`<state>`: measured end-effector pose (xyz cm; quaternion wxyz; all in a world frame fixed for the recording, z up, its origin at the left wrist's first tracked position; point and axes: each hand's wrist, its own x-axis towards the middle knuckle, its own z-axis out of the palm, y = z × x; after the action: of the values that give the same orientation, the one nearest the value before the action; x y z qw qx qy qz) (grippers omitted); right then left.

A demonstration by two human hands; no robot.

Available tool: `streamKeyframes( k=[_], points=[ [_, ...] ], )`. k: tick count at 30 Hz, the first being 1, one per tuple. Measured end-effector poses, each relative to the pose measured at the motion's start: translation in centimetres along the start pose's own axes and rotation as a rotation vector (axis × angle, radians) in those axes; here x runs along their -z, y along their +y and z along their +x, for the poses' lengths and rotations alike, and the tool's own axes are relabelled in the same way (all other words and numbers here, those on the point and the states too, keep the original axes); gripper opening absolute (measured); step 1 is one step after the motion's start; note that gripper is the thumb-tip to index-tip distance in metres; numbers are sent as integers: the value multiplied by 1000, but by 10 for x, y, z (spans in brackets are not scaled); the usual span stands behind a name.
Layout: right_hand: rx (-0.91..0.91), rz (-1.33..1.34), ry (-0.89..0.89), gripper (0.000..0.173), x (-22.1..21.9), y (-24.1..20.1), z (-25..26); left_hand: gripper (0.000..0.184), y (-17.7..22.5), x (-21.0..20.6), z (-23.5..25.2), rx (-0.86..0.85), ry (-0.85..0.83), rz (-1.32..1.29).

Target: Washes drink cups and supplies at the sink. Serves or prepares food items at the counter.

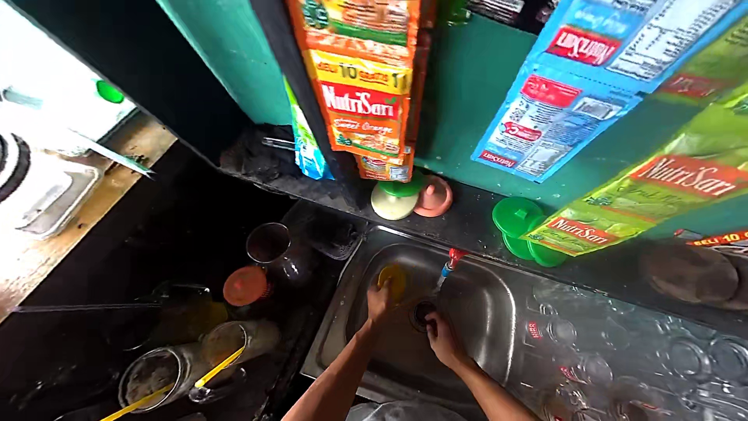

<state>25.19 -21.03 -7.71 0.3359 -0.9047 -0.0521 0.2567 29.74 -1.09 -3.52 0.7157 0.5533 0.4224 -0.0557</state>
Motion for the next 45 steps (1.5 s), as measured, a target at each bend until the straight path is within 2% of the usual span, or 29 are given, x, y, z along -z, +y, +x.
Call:
streamKeyframes(
  k=[4, 9, 17, 21, 28, 31, 35, 40, 45],
  points=[
    [-24, -385, -293, 50, -11, 8, 11, 42, -11, 29, -17, -6, 67, 12],
    [16, -516, -410, 48, -11, 12, 20, 45, -29, 50, -42, 58, 110, 24],
    [144, -428, -271, 26, 5, 18, 23, 44, -36, 47, -55, 61, 114, 18],
    [261, -424, -204, 29, 2, 28, 24, 42, -34, 43, -55, 39, 77, 9],
    [444, -397, 96, 22, 7, 46, 10, 41, -32, 45, -53, 28, 81, -10],
    [399, -356, 208, 20, 12, 59, -9, 41, -34, 51, -54, 23, 80, -29],
    [228, -366, 304, 19, 22, 69, -32, 41, -39, 59, -57, 23, 91, -58],
    [39, -467, 197, 21, 27, 59, -36, 41, -40, 68, -68, 14, 80, -122],
    [4, -439, 104, 21, 27, 39, -24, 40, -37, 85, -88, -4, 69, -171]
  ],
)
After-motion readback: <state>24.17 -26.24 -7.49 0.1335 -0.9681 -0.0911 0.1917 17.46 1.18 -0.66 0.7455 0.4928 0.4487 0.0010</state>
